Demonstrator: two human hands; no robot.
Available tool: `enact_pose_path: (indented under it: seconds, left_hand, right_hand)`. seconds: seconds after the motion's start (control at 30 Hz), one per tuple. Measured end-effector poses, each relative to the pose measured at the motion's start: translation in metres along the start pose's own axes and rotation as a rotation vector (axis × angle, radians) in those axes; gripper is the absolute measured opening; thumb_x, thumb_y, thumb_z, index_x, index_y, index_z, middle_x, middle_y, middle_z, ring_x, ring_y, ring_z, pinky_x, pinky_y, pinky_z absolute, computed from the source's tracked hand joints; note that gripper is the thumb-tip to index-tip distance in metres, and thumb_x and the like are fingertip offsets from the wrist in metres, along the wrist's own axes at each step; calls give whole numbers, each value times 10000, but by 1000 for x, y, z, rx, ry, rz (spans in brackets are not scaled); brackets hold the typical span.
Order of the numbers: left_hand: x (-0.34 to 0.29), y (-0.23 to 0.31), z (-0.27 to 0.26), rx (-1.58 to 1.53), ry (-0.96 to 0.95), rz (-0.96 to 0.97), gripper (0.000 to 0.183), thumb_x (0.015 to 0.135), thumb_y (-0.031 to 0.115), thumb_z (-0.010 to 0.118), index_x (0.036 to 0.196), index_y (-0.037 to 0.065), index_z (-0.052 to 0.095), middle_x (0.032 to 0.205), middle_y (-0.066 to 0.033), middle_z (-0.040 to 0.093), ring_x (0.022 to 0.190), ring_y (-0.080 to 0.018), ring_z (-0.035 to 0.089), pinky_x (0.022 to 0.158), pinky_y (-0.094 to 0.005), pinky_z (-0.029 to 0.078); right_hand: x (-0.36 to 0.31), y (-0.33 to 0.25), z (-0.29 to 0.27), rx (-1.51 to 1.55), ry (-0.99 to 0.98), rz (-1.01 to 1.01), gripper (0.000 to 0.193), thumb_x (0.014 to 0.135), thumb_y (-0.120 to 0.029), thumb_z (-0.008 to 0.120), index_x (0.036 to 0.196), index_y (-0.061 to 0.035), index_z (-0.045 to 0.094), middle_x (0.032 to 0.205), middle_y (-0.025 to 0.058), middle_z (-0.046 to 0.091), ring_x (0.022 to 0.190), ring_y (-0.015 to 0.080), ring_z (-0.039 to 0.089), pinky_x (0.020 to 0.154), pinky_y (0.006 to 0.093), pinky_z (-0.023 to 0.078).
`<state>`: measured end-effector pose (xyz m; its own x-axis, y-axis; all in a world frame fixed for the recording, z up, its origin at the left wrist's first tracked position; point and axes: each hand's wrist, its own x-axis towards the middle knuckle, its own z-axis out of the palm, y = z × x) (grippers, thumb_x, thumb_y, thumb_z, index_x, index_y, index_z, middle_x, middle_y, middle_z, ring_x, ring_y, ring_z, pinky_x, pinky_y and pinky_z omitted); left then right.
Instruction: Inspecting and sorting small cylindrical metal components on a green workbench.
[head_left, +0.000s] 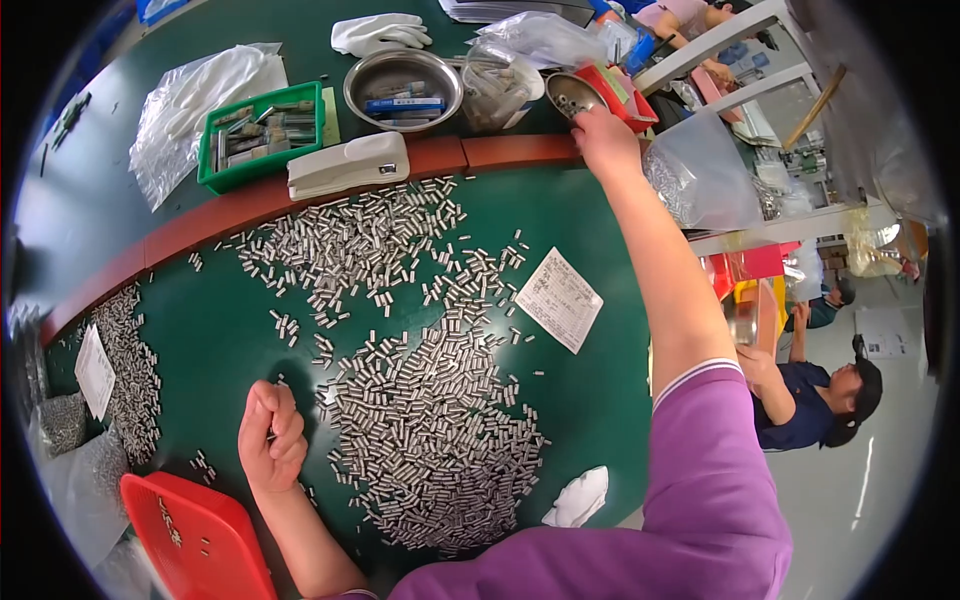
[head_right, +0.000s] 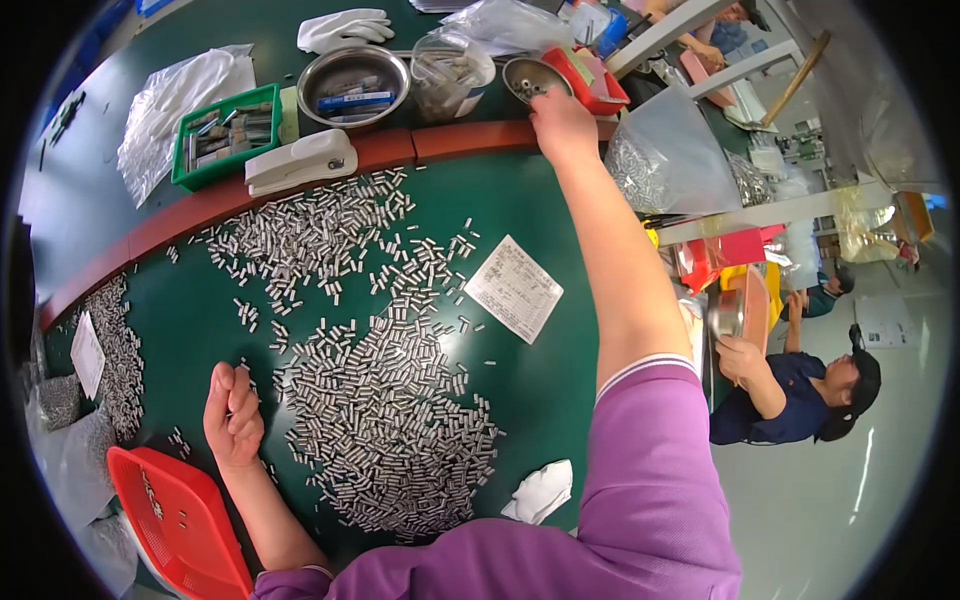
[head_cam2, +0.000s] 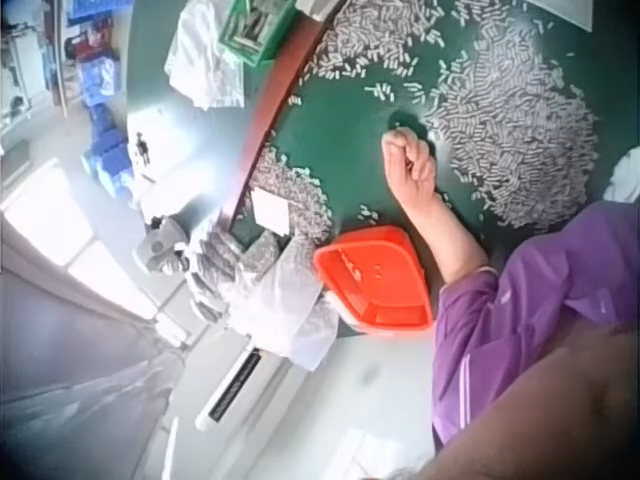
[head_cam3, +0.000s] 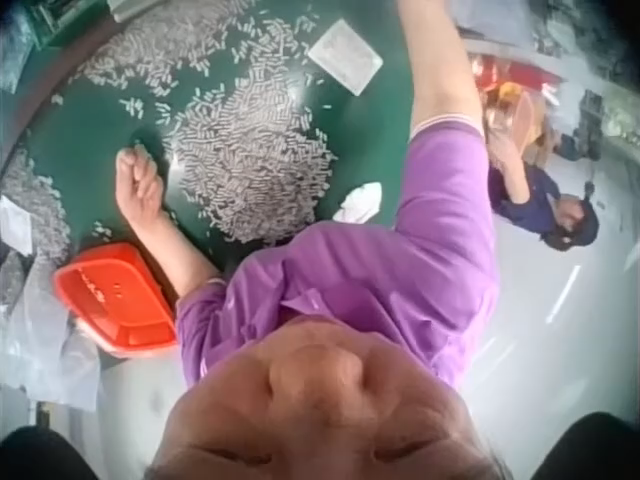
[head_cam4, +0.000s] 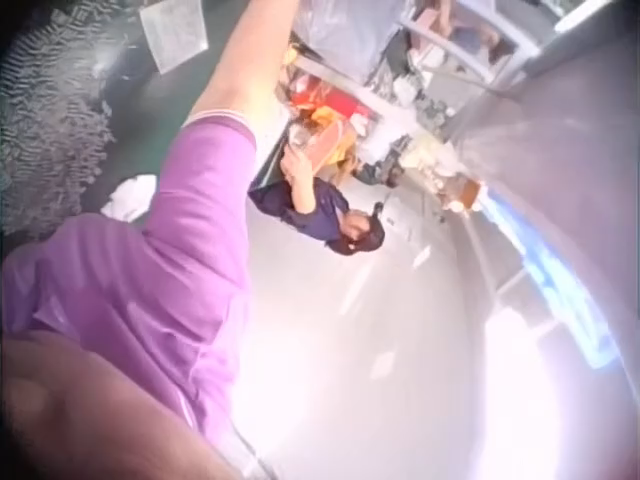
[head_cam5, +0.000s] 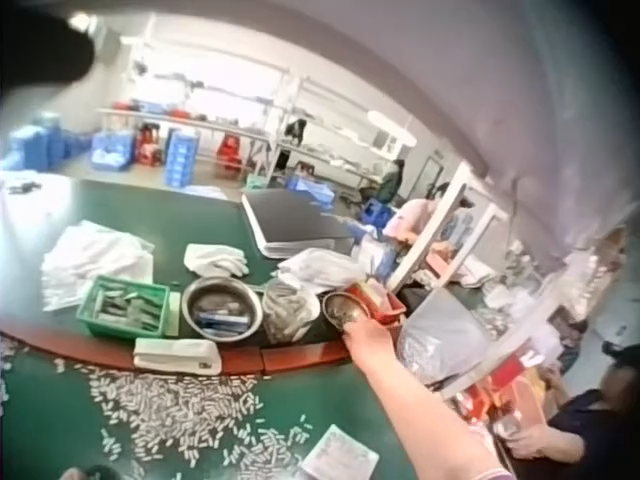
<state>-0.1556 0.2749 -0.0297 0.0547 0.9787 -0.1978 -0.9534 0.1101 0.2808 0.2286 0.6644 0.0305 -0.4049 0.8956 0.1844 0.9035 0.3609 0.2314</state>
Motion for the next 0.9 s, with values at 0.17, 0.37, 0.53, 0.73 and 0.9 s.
enact_pose_path:
  seconds: [0.17, 0.37, 0.53, 0.73, 0.9]
  left_hand:
    - [-3, 1, 1, -20, 21, 14, 144, 1030, 126, 377, 996, 19, 467, 773, -71, 423, 471, -59, 326, 351, -172, 195]
    - [-2, 0, -1, 6, 10, 1, 145, 1026, 143, 398, 992, 19, 466, 786, -69, 436, 479, -55, 339, 357, -165, 213]
    - [0, 0, -1, 7, -4, -6, 141, 1026, 143, 400, 989, 25, 468, 791, -61, 438, 486, -50, 341, 360, -165, 217]
    - [-1, 1, 2, 16, -8, -11, 144, 1027, 140, 398, 991, 29, 483, 793, -51, 437, 493, -44, 343, 362, -165, 213]
    - [4, -1, 3, 24, -24, -16, 146, 1026, 138, 401, 996, 30, 494, 793, -45, 437, 494, -41, 339, 361, -166, 205]
  right_hand:
    - [-15, -37, -3, 248, 421, -48, 192, 838, -100, 574, 1010, -89, 660, 981, 125, 601, 922, 333, 598, 792, 443, 500]
    - [-78, -136, -30, 706, 128, -336, 316, 805, -8, 573, 1110, -64, 635, 1090, 138, 622, 1022, 337, 591, 888, 412, 496]
    - [-106, -158, -21, 771, 65, -319, 288, 806, -20, 608, 1083, -79, 657, 1121, 84, 612, 1046, 303, 577, 899, 402, 484]
    - [-120, -168, -30, 888, 71, -306, 263, 771, -11, 609, 995, -119, 695, 1074, 60, 611, 1005, 294, 557, 888, 395, 459]
    - [-118, -187, -19, 879, 124, -239, 283, 791, -32, 620, 1048, -127, 689, 1089, 63, 601, 1037, 300, 541, 921, 398, 442]
